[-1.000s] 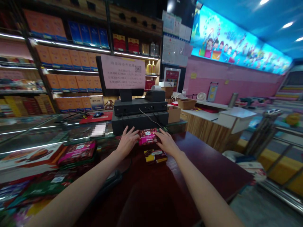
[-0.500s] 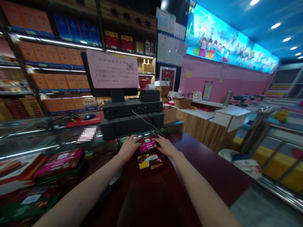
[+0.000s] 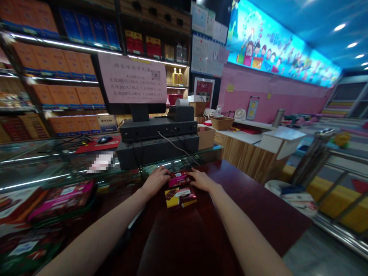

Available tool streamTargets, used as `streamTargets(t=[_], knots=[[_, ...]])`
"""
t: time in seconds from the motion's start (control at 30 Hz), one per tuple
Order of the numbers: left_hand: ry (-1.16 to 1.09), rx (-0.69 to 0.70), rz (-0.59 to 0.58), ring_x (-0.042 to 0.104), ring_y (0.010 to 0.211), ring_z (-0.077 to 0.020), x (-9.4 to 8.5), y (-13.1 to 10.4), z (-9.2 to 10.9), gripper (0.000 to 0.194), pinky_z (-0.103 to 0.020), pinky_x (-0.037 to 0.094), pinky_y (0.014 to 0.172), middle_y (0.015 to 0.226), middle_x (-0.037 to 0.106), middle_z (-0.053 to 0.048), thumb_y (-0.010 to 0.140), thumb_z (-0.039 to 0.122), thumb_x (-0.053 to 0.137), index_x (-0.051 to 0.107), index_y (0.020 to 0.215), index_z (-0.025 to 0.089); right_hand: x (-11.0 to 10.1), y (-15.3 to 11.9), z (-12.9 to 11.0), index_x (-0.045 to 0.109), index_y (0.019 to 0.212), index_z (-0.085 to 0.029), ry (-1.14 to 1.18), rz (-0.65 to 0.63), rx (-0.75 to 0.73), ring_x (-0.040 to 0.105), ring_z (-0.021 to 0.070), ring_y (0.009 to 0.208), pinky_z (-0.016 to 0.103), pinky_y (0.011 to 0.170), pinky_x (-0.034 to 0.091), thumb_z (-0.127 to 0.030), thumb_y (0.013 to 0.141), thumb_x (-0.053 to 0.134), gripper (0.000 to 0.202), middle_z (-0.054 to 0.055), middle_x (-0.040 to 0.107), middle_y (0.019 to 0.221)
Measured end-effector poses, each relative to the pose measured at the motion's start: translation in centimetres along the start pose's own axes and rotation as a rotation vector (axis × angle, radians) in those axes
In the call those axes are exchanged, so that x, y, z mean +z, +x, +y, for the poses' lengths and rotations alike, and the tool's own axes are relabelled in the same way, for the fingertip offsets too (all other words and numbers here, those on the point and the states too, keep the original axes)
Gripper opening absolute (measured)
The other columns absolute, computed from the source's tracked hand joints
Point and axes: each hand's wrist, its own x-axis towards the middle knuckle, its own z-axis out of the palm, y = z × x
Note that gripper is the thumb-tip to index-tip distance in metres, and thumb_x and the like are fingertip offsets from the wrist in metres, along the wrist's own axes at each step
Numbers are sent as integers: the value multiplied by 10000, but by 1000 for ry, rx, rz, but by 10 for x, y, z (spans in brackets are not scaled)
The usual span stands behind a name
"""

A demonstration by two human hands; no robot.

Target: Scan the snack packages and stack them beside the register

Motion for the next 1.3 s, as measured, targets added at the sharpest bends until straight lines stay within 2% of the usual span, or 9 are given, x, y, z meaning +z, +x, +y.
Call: streamTargets(t=[0.2,0.37,0.57,0.8,1.07,1.3], knots=[[-24,3,-13,508,1112,-226,6,-3,-1,152,-348,450,930,1065,693,-62,926,213,582,730,899,234,4,1,7,535,1428,-236,-24,17,-16,443,299,1407,468,1140,377,-232,801,651,637,140,449,1537],[-29,18,-24,530,1065,-221,8,-6,-2,182,-352,423,956,998,716,-73,938,237,553,733,910,233,4,-3,4,539,1428,-240,-47,-9,-12,437,293,1412,462,1143,376,-349,868,613,575,131,469,1525],[-27,41,-54,551,1058,-211,8,-10,-4,178,-348,382,986,999,737,-56,928,214,558,727,965,256,1,-6,3,514,1449,-227,-45,-24,-6,405,291,1433,465,1148,367,-413,908,563,574,132,472,1524],[-32,69,-83,546,1135,-207,11,-9,-3,297,-344,363,978,1124,743,-24,919,167,536,703,1127,299,4,-7,19,496,1458,-194,-25,-6,22,311,277,1481,481,1173,319,-386,893,572,601,141,457,1530],[-29,89,-92,527,1201,-222,14,-5,2,351,-354,372,958,1237,713,13,942,156,503,655,1212,319,1,-12,27,475,1474,-190,-38,-3,75,345,303,1464,492,1169,317,-383,886,577,627,159,415,1555],[-18,83,-108,518,1219,-227,18,-6,4,397,-363,373,972,1309,677,12,947,145,477,610,1276,323,2,-13,26,464,1480,-194,-45,3,80,356,287,1461,483,1170,318,-329,885,558,617,144,463,1528]])
